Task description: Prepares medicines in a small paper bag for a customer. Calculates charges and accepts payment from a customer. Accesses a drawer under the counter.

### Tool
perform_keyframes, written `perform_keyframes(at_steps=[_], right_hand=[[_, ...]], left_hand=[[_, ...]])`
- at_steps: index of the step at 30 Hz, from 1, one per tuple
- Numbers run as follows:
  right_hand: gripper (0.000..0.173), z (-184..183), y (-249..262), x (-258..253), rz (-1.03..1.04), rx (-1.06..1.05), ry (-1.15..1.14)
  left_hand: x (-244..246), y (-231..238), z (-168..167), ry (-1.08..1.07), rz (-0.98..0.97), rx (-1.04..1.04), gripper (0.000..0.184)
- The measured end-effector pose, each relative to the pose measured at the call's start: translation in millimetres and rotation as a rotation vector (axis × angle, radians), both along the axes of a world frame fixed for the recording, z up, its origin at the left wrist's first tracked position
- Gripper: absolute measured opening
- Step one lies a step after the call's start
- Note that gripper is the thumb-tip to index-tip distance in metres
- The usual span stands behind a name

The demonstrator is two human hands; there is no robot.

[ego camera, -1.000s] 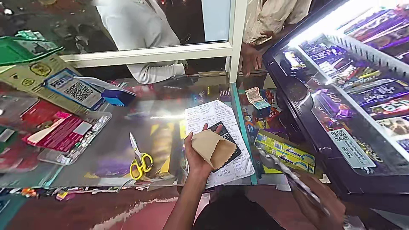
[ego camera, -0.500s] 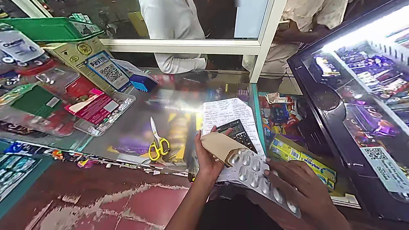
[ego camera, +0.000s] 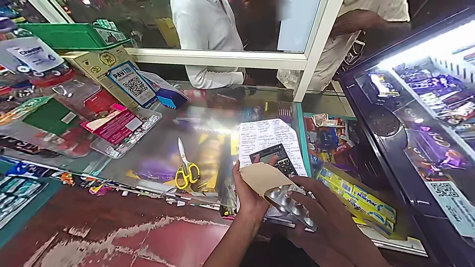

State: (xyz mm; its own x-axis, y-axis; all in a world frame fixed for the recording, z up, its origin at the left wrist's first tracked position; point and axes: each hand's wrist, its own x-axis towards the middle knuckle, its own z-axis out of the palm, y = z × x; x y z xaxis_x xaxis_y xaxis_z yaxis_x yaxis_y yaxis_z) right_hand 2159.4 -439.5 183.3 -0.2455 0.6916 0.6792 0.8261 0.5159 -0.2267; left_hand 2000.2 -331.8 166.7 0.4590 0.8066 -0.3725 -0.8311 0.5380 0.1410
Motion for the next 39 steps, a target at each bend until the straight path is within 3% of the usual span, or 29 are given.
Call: perform_keyframes(at_steps=[3,8,11,14,20,23,24,26,29,32,37,39], right_hand=[[0.027,6.4,5.0,-4.5,-0.079,0.024,-0.088],[0.071,7.6,29.5,-16.1,-0.153,0.097,-0.214],[0.075,8.4,23.5,-17.5,-0.143,0.142,-0.122],[0.082,-3.0,21.5,-25.1,-0.171,0.050,-0.171],[0.066,6.4,20.4,-9.5,-0.039,-0.067,-0.048],[0.029,15.0,29.4,9.1,0.043,-0.145,0.011],[0.024,22.1,37.3,21.6,-0.001,-0.132,0.044],[0.029,42.0,59.6,53.8,-0.188,-0.138,0.090],[0.037,67.9,116.6,109.3,-0.528,-0.262,0.051],[0.039,50.6,165.0,158.8,-0.756,-0.373,0.044],[0.032,10.1,229.1,226.5,-0.797,-0.618,0.131],[0.050,21.3,237.0,235.6,-0.730,-0.751,0.143]], left_hand=[[1.6,-1.3,2.1,0.000,-0.004,-0.004,0.083],[10.7,-9.5,13.3,0.035,-0.054,-0.043,0.076],[5.6,-8.3,11.7,-0.044,-0.123,-0.037,0.081],[4.8,-8.5,5.1,-0.028,-0.129,-0.001,0.081],[7.9,-10.7,-5.3,-0.019,-0.183,0.163,0.072],[9.8,-13.3,-5.6,0.109,-0.301,0.196,0.080],[11.1,-12.4,-6.4,0.111,-0.356,0.250,0.083],[3.4,-5.8,-16.5,-0.027,-0.486,0.394,0.086],[-9.8,-0.1,-25.7,-0.072,-0.552,0.455,0.071],[-25.4,-1.2,-31.6,-0.034,-0.555,0.496,0.061],[-52.5,-3.2,-41.1,0.029,-0.509,0.532,0.054],[-59.3,0.7,-46.1,0.028,-0.497,0.541,0.052]])
